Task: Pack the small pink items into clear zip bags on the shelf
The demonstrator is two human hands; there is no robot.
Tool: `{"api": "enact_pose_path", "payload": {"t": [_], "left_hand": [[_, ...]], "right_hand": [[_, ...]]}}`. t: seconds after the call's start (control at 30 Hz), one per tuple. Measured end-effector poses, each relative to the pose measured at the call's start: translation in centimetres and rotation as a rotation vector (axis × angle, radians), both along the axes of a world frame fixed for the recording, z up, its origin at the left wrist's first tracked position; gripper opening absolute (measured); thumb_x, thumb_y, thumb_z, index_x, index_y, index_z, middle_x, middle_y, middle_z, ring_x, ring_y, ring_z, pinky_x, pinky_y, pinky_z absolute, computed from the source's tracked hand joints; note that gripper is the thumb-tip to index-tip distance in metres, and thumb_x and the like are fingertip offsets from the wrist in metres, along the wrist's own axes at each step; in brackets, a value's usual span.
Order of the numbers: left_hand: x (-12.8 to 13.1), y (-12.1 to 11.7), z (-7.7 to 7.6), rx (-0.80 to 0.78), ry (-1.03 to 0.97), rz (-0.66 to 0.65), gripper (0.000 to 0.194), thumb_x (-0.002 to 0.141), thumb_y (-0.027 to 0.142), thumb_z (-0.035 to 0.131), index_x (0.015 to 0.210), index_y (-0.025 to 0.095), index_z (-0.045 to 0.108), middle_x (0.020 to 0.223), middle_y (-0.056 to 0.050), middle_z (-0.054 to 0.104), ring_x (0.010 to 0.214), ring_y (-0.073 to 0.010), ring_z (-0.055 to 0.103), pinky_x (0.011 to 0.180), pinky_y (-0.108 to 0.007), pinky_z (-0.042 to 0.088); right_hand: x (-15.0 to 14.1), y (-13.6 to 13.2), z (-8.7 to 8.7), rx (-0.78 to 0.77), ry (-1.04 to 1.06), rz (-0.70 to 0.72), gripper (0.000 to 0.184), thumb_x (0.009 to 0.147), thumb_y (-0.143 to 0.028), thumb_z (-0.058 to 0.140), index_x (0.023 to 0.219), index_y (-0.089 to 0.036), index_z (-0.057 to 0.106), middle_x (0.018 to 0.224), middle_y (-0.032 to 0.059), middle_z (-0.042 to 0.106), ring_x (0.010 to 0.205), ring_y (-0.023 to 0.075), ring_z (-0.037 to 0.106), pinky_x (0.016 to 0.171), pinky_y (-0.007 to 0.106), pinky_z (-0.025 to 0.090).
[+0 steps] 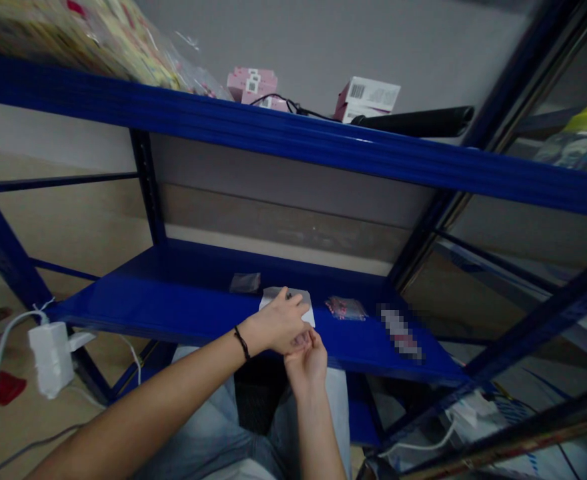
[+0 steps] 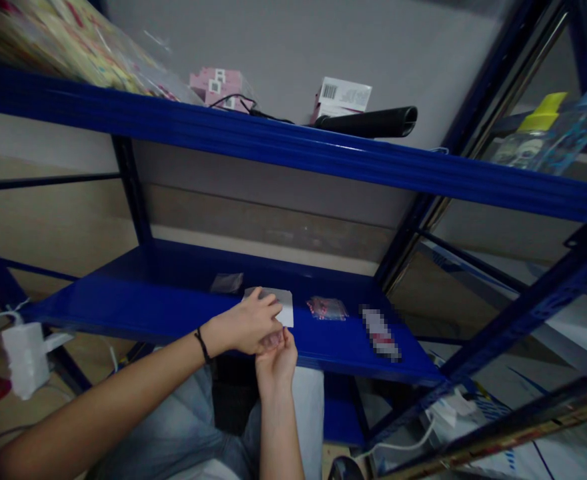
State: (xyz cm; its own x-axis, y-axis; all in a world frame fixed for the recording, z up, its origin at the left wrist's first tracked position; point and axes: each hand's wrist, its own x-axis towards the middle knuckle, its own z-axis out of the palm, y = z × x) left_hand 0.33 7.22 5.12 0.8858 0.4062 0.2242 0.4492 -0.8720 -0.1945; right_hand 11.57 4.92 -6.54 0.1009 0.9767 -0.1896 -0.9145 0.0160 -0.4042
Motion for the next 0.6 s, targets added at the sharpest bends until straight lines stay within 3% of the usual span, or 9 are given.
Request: {"api": "enact_pose_path", "payload": {"t": [0.13, 0.23, 0.33, 0.43, 0.53, 0.6], "left_hand": [[0.2, -0.4, 0.0, 0.052, 0.003, -0.038, 0.015, 0.079, 0.031, 0.066, 0.089, 0.021, 0.072, 0.097, -0.01, 0.061, 0.103, -0.0311, 0.048, 0.096, -0.053, 0.032], [-1.0, -0.2, 0.5, 0.02, -0.055, -0.044, 0.023, 0.08, 0.035, 0.068, 0.1, 0.024, 0.072, 0.104, -0.009, 0.061, 0.106, -0.031, 0.048, 0.101, -0.054, 0.029], [-3.6, 1.4, 0.5, -0.13, -0.188, -0.011, 0.044, 0.078, 0.046, 0.071, 0.118, 0.029, 0.066, 0.117, -0.007, 0.059, 0.107, -0.0288, 0.049, 0.099, -0.047, 0.034], [-7.4, 4.4, -0.9, -0.312, -0.412, 0.117, 0.055, 0.079, 0.052, 0.07, 0.129, 0.032, 0.059, 0.125, -0.005, 0.056, 0.11, -0.0259, 0.05, 0.098, -0.039, 0.038], [-11.4, 8.0, -3.4, -0.342, -0.598, 0.357, 0.054, 0.079, 0.055, 0.069, 0.126, 0.028, 0.063, 0.123, -0.007, 0.057, 0.117, -0.0291, 0.048, 0.102, -0.041, 0.036], [-13.4, 10.2, -5.0, -0.33, -0.616, 0.516, 0.053, 0.077, 0.056, 0.07, 0.122, 0.028, 0.066, 0.124, -0.008, 0.056, 0.119, -0.0315, 0.047, 0.105, -0.045, 0.033]], "right_hand": [[-0.4, 0.7, -1.9, -0.028, -0.067, -0.056, 0.009, 0.077, -0.015, 0.053, 0.07, -0.02, 0.055, 0.064, -0.003, 0.067, 0.061, 0.0123, 0.066, 0.061, 0.025, 0.056], [-0.6, 0.8, -2.3, -0.073, -0.047, -0.072, 0.012, 0.08, -0.014, 0.049, 0.079, -0.02, 0.058, 0.073, -0.0003, 0.07, 0.068, 0.0123, 0.069, 0.066, 0.025, 0.059], [0.0, 1.4, -2.0, -0.125, -0.016, -0.077, 0.02, 0.084, -0.014, 0.041, 0.088, -0.019, 0.06, 0.085, 0.0048, 0.071, 0.084, 0.0135, 0.071, 0.076, 0.027, 0.06], [1.5, 3.6, -1.0, -0.115, -0.086, -0.139, 0.028, 0.087, -0.012, 0.033, 0.088, -0.019, 0.06, 0.088, 0.0074, 0.07, 0.093, 0.0137, 0.07, 0.082, 0.029, 0.06], [3.0, 7.6, 0.7, -0.144, -0.543, -0.202, 0.032, 0.09, -0.013, 0.025, 0.081, -0.022, 0.055, 0.074, 0.0046, 0.065, 0.085, 0.013, 0.07, 0.077, 0.028, 0.06], [3.7, 10.6, 1.7, -0.186, -0.878, -0.154, 0.031, 0.092, -0.016, 0.025, 0.075, -0.022, 0.051, 0.064, 0.002, 0.06, 0.072, 0.0134, 0.069, 0.068, 0.026, 0.059]]}}
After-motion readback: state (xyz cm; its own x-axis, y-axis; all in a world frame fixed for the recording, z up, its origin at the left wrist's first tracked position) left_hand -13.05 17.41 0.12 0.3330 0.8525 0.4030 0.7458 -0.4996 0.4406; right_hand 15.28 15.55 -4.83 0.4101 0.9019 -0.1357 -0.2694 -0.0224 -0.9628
